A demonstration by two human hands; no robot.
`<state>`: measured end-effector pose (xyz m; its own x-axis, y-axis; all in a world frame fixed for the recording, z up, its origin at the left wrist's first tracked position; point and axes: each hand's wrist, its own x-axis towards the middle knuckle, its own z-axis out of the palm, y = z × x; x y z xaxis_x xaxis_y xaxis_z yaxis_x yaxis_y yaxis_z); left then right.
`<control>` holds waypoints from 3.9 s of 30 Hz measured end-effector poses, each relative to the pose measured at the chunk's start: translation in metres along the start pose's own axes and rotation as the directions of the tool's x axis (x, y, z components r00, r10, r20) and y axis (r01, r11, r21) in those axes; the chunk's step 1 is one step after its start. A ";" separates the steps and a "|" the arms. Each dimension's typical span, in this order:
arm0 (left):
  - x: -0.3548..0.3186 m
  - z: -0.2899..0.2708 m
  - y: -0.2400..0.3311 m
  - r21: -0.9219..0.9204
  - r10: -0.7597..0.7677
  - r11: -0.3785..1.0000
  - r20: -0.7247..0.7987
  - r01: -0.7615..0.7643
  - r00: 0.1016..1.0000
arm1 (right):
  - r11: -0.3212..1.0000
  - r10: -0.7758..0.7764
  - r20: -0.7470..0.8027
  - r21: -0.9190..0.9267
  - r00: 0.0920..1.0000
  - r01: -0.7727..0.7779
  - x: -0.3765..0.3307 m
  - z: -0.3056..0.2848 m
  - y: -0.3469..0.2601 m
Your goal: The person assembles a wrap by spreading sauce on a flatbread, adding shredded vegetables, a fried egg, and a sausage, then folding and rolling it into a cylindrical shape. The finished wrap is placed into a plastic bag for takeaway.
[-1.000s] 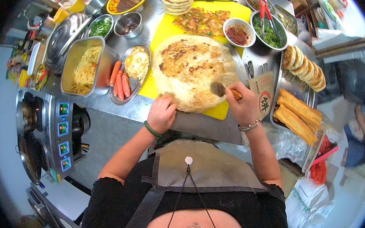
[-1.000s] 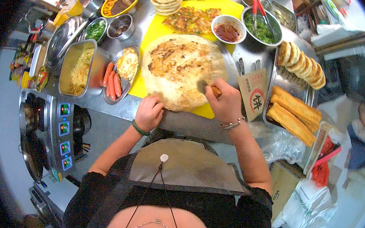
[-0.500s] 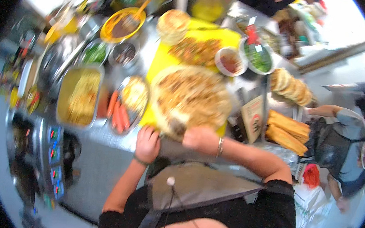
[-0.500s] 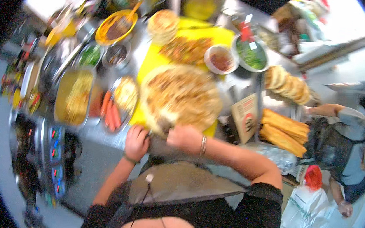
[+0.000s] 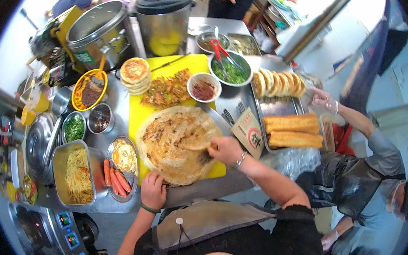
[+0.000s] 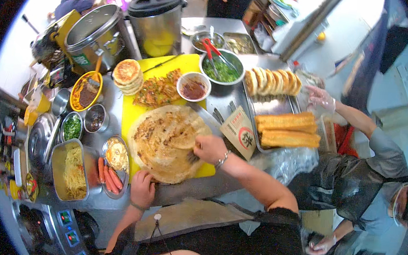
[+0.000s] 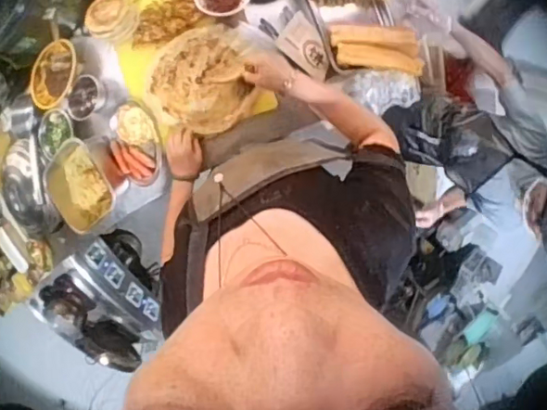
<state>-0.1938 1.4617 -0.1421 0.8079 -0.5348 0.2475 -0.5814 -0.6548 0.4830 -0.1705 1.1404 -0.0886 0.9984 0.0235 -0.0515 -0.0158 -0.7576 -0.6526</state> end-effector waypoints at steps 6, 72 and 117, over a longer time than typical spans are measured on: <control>-0.004 0.004 -0.002 0.008 0.006 1.000 0.026 -0.006 1.000 | 0.951 -0.104 -0.188 0.269 0.977 0.153 0.026 0.005 -0.039; -0.014 0.015 0.006 0.087 -0.071 0.993 -0.062 0.076 0.996 | 0.952 -0.188 -0.228 0.197 0.955 0.234 0.023 0.000 -0.036; -0.023 -0.043 -0.025 -0.243 -0.026 0.970 -0.015 0.022 1.000 | 0.995 -0.043 -0.290 0.078 0.956 0.068 0.069 0.025 -0.030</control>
<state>-0.1935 1.5131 -0.1239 0.8241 -0.5096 0.2471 -0.5229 -0.5170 0.6778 -0.1026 1.1813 -0.0919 0.9710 -0.1344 0.1979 0.0481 -0.7008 -0.7118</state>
